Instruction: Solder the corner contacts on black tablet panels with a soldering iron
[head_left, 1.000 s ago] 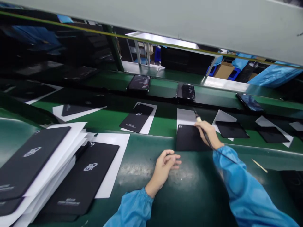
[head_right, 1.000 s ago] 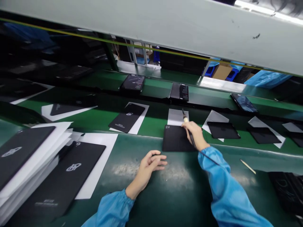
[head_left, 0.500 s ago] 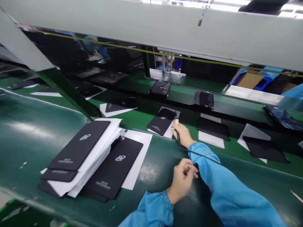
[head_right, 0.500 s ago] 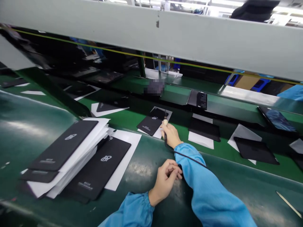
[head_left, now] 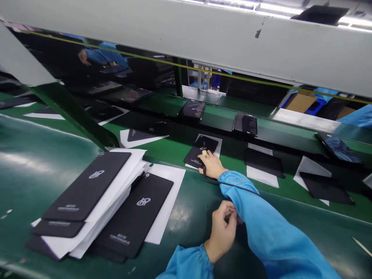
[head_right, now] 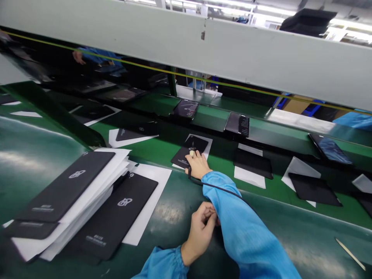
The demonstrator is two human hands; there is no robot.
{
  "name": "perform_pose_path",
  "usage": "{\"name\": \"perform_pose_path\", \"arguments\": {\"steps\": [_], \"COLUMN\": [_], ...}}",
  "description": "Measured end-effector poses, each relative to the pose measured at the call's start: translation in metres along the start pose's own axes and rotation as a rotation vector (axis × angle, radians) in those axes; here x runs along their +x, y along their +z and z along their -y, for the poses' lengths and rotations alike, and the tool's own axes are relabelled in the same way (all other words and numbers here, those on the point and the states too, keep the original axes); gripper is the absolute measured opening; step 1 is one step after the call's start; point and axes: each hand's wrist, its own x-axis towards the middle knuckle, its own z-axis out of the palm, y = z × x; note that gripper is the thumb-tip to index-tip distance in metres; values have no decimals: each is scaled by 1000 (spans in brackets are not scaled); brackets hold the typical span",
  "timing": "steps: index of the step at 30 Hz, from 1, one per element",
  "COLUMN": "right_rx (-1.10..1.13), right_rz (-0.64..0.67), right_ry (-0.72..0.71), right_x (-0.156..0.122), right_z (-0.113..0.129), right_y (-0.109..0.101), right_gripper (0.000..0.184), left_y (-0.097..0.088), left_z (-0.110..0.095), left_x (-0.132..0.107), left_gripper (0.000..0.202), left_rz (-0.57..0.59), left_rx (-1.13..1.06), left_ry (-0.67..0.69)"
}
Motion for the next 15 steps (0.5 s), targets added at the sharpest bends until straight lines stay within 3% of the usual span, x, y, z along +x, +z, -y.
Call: {"name": "perform_pose_path", "arguments": {"steps": [7,15], "right_rx": [-87,-110], "right_rz": [41,43], "right_ry": [-22,-67], "right_x": [-5,-17], "right_z": [-6,-9], "right_y": [-7,-15], "right_gripper": [59,48], "left_y": [-2,-1], "left_z": [6,7], "left_x": [1,3], "left_gripper": [5,8], "left_rz": [-14,-43], "left_rx": [37,39], "left_ry": [-19,-17]}}
